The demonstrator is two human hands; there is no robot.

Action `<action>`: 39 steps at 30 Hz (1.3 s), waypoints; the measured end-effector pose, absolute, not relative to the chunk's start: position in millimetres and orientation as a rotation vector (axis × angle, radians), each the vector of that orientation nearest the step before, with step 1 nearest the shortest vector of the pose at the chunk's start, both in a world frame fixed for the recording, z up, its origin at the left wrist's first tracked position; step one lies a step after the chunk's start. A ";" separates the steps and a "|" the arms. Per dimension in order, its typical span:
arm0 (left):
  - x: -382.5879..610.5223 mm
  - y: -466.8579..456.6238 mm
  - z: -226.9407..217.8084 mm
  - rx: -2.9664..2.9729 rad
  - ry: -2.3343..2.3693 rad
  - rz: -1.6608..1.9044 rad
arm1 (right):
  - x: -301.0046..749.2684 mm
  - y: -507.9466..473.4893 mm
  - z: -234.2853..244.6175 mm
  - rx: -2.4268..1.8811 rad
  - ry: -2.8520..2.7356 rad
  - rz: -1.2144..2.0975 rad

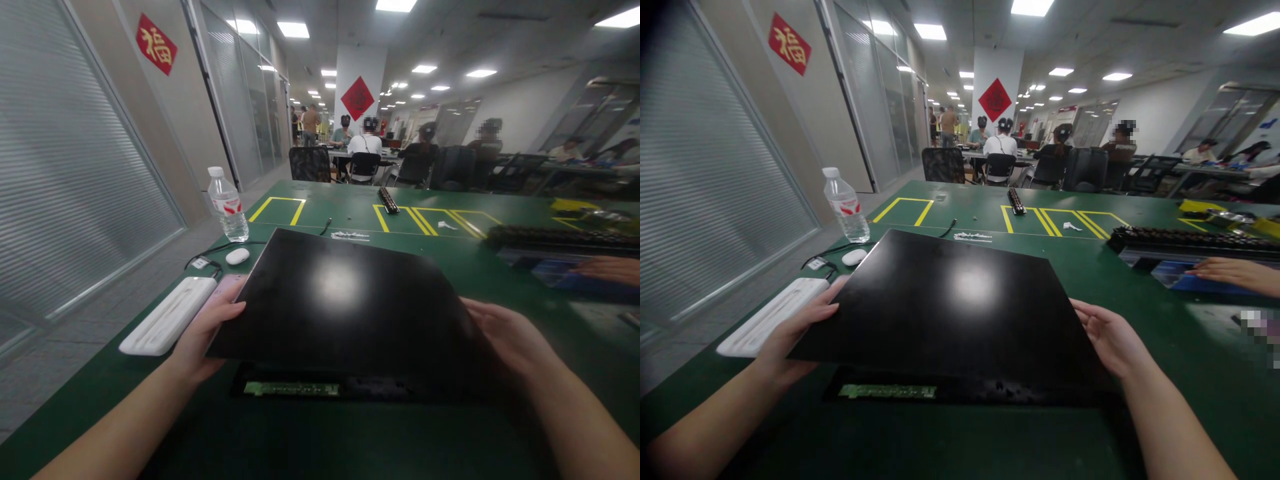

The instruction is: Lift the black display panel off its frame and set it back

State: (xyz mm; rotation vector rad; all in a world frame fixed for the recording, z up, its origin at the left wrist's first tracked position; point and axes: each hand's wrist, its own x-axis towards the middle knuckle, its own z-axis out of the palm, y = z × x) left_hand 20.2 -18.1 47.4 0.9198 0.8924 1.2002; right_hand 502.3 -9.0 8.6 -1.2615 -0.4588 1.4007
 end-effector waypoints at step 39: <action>32.1 -19.6 41.8 0.888 1.114 1.181 | 500.2 -10.6 14.1 -1.637 -0.684 1.010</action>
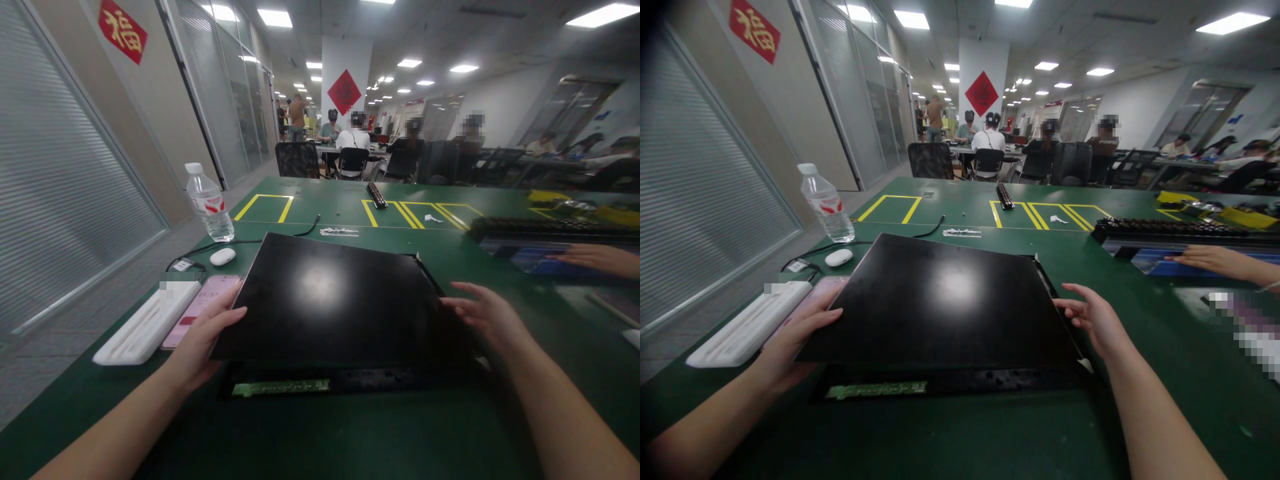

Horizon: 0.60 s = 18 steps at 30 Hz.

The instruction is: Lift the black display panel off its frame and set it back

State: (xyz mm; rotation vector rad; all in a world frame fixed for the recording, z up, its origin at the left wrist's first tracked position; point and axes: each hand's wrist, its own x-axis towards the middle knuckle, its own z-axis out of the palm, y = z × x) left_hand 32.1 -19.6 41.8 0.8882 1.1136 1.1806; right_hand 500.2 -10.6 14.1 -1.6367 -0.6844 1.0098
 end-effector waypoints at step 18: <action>38.8 -18.1 38.1 0.857 1.176 1.031 | 491.6 -10.2 18.7 -1.775 -0.751 0.822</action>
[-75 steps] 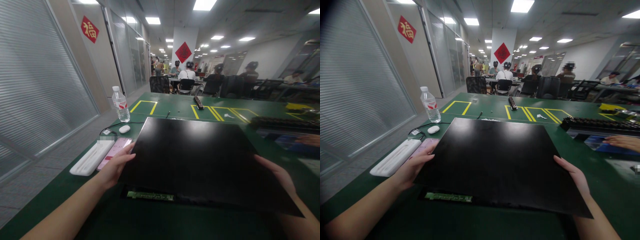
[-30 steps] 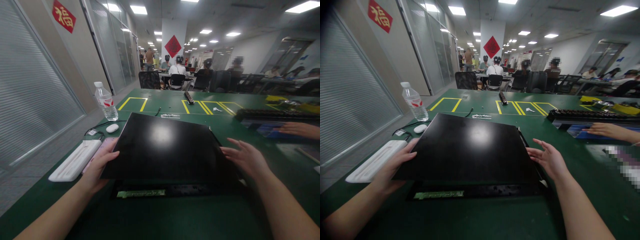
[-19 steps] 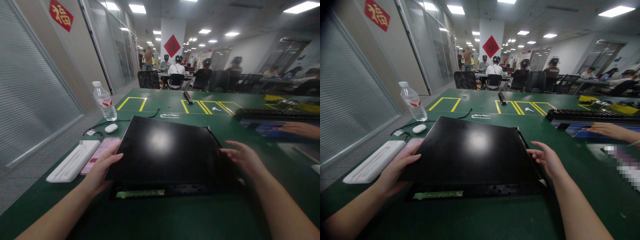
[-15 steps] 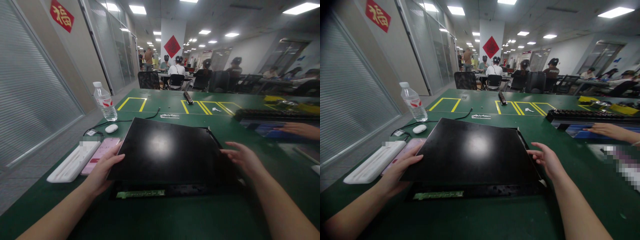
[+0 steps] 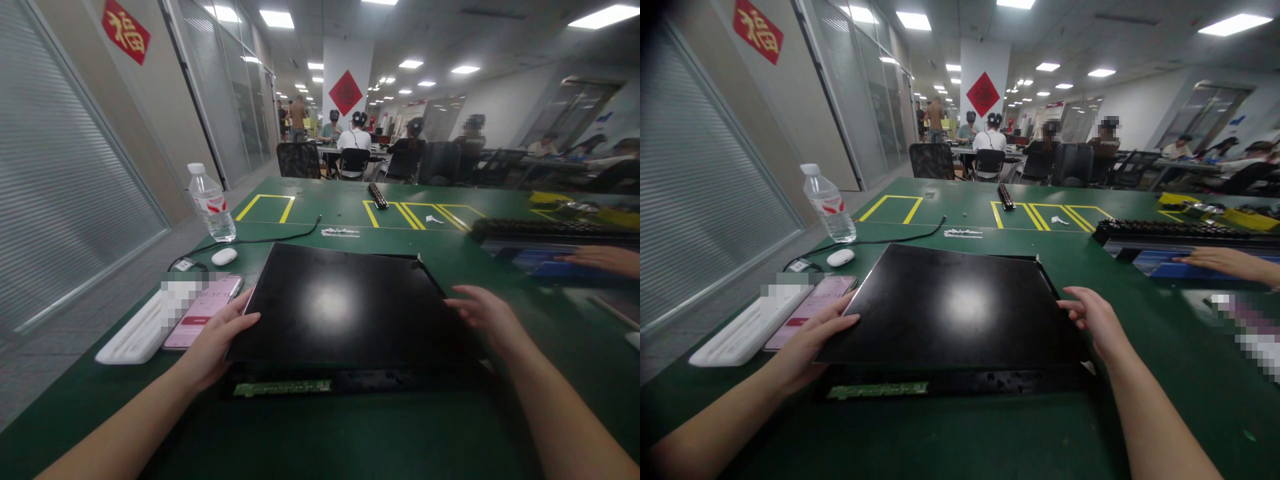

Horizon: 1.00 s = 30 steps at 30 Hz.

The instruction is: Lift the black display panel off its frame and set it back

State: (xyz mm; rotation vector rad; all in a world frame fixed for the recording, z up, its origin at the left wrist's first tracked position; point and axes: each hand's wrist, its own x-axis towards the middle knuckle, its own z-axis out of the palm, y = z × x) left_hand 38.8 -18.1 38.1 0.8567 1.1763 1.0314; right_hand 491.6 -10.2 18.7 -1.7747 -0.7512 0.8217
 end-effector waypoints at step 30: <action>34.0 -19.8 29.5 0.840 1.146 1.030 | 491.3 -8.7 9.8 -1.934 -1.013 0.595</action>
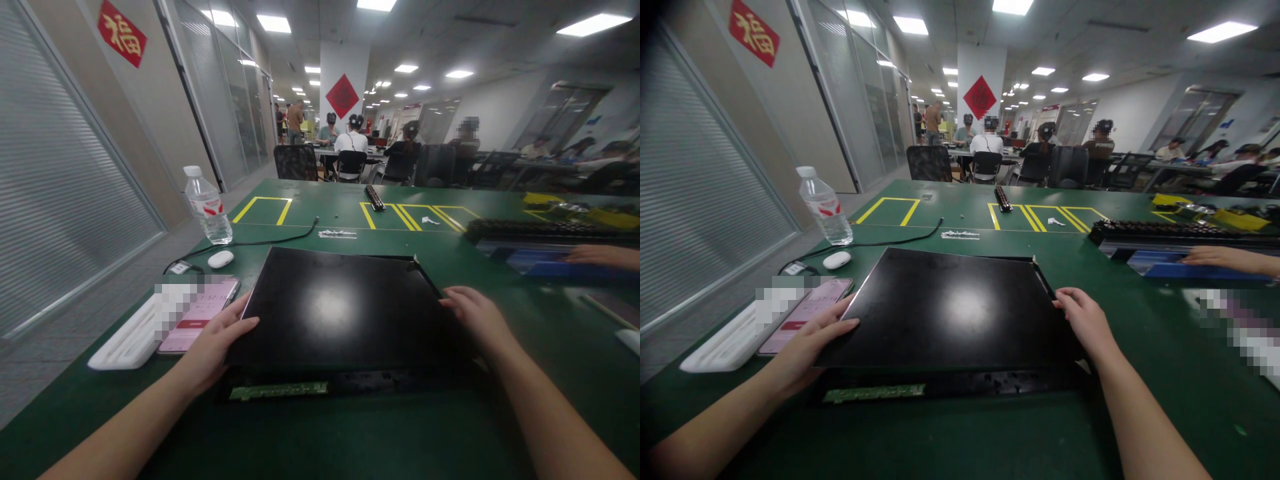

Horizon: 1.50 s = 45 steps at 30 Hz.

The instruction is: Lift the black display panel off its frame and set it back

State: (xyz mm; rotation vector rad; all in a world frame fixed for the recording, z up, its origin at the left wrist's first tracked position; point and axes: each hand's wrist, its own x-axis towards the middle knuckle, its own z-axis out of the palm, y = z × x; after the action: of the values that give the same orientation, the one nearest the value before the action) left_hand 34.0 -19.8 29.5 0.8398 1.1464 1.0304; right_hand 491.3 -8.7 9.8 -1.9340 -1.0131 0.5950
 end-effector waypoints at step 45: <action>33.3 -17.1 25.2 0.839 1.069 1.036 | 504.1 -6.3 -0.2 -2.040 -1.193 0.448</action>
State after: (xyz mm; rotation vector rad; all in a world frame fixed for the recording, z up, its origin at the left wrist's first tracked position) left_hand 33.3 -17.1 25.2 0.8388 1.0690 1.0363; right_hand 504.1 -6.3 -0.2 -2.0395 -1.1928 0.4484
